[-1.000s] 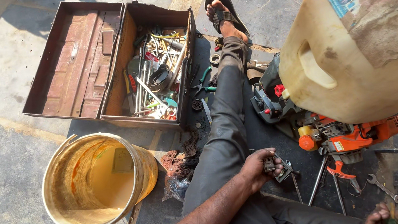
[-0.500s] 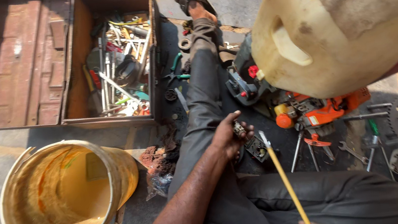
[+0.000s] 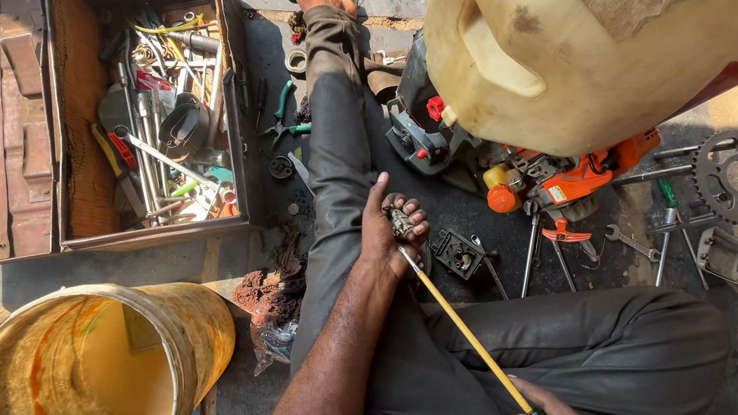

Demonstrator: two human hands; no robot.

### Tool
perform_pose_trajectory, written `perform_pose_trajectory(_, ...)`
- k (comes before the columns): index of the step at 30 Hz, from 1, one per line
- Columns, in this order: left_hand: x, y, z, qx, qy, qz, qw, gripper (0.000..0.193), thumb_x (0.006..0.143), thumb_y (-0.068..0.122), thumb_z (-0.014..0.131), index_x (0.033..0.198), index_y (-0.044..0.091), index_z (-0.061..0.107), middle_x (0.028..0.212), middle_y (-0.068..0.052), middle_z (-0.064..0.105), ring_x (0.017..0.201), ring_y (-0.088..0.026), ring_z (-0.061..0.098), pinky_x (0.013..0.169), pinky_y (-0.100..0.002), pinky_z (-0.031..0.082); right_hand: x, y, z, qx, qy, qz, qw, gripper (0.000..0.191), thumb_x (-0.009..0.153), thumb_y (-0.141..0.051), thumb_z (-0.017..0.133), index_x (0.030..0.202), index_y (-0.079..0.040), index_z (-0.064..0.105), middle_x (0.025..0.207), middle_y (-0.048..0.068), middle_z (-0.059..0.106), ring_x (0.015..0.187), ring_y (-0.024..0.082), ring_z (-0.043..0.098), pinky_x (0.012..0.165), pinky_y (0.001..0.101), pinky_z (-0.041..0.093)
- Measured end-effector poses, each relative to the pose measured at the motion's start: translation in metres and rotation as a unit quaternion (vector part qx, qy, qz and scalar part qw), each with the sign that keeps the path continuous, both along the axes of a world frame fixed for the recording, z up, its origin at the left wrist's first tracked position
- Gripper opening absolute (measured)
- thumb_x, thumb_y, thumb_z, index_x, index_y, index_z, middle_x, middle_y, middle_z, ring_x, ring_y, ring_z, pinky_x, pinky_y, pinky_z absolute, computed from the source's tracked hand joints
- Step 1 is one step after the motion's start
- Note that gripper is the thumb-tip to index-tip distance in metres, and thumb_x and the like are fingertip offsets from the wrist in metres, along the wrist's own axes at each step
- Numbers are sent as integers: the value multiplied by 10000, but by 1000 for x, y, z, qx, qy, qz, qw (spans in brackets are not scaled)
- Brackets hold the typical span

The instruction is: The person sits on the ground and uses a wrench and screwdriver to remove a small engine component, then disassembles it further. They manipulate the carburetor and related parts, placing them on the floor.

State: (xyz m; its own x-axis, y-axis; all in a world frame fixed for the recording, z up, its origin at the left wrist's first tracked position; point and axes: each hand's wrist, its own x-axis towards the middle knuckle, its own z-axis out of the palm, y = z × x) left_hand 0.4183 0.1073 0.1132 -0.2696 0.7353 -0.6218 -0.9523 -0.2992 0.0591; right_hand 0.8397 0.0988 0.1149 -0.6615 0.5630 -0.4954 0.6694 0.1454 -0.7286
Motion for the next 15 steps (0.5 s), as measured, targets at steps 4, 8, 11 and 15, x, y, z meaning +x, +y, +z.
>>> perform_pose_trajectory(4,-2,1,-3,12,-29,37,999,528,941,575,634,732,139,422,660,-11,422,526,-118,426,398,-219,347,-18,-4,17,-42,-95,-39,994,646,953,-471,651,1491,-119,595,1103,215,754,960,263,733,922,418,607)
perform_pose_trajectory(8,-1,1,-2,6,-28,48,998,516,944,565,624,727,144,421,660,-5,423,533,-113,434,403,-220,363,-26,-3,24,-51,-155,-61,985,680,911,-577,624,1468,-188,616,891,177,764,643,125,747,702,317,668)
perform_pose_trajectory(11,0,1,-1,-17,-12,47,999,498,959,544,629,732,150,425,667,0,427,548,-100,442,414,-215,378,-31,-1,28,-41,-125,-69,989,736,860,-603,615,1469,-189,613,1076,78,794,668,120,827,756,305,677)
perform_pose_trajectory(15,0,2,-1,-23,9,38,999,474,955,507,653,729,155,428,667,0,435,556,-102,455,424,-217,392,-42,-2,37,37,-34,-23,998,644,956,-566,593,1406,-112,674,1131,119,814,959,100,766,914,299,576)
